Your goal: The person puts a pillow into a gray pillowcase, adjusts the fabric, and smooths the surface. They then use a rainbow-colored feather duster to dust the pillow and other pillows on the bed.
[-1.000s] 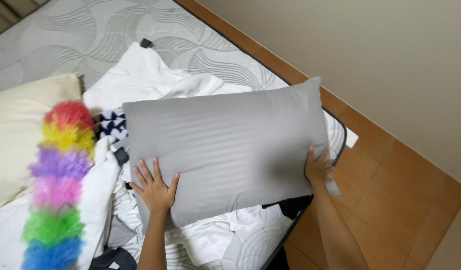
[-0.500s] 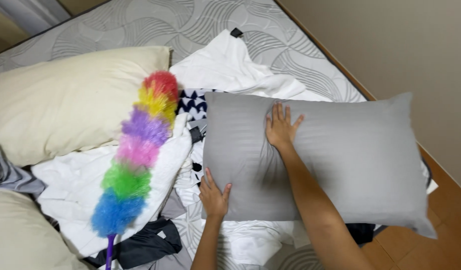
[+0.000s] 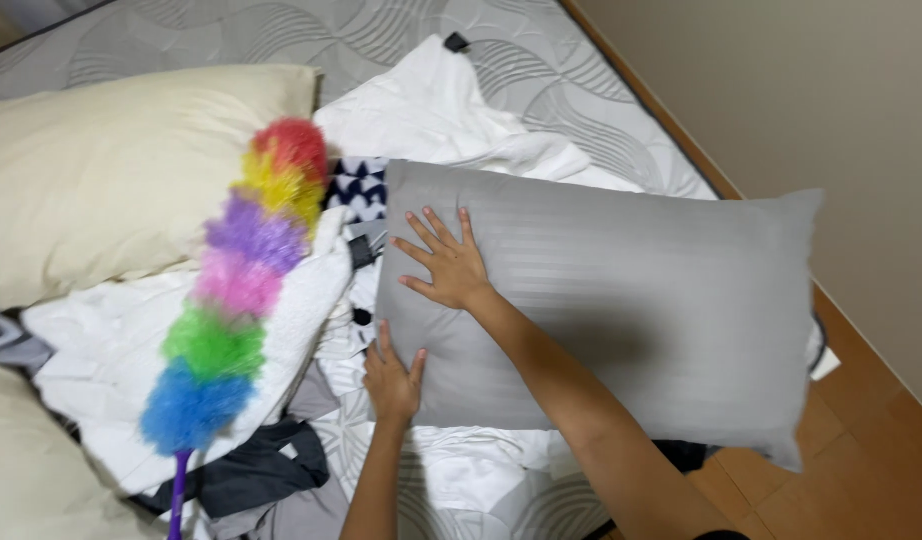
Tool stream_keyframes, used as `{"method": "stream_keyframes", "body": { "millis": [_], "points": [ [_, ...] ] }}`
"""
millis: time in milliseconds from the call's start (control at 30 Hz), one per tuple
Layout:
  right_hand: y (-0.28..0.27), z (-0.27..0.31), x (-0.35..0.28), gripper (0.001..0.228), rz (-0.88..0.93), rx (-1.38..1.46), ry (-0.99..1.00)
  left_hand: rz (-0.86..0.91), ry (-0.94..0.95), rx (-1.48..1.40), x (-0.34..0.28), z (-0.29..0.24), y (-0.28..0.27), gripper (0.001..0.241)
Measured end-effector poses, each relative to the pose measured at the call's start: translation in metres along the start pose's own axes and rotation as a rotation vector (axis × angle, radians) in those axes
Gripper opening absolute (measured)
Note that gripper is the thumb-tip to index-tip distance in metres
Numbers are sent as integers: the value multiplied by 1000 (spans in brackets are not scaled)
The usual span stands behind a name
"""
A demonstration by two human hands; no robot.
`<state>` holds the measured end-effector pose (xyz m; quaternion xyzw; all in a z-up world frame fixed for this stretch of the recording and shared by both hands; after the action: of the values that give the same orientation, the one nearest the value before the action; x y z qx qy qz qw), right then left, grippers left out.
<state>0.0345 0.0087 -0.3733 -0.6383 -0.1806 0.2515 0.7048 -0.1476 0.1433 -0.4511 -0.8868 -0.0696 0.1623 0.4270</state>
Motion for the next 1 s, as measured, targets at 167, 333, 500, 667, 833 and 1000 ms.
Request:
{"method": "stream_keyframes", "body": {
  "millis": [167,333,500,667,833,1000],
  "points": [
    [-23,-93,-91,79,-98,89,335,-199,44,122,-1,-20,1,90],
    [-25,-199,-191,79,-108,163,624,-319,188,101,10,-123,-1,102],
    [-10,-284,-269,81,-16,214,858,-239,290,232,28,-212,33,112],
    [18,-349,-311,94,43,469,1114,-171,336,349,35,-242,78,109],
    [38,-390,-315,95,99,627,1221,-64,355,412,51,-308,93,105],
    [59,-403,-310,88,92,680,1241,142,342,575,67,-361,133,105]
  ]
}}
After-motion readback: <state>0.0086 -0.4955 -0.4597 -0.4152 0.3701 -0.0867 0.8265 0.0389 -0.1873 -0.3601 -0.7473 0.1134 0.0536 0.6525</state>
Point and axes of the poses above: each hand's wrist, its own x-axis towards the middle knuckle, its own y-axis out of the palm, z = x × y, the point moved 3 cm from there along x, towards the middle knuckle, and after that the axes turned 4 degrees about z, right-handed, at the moved point
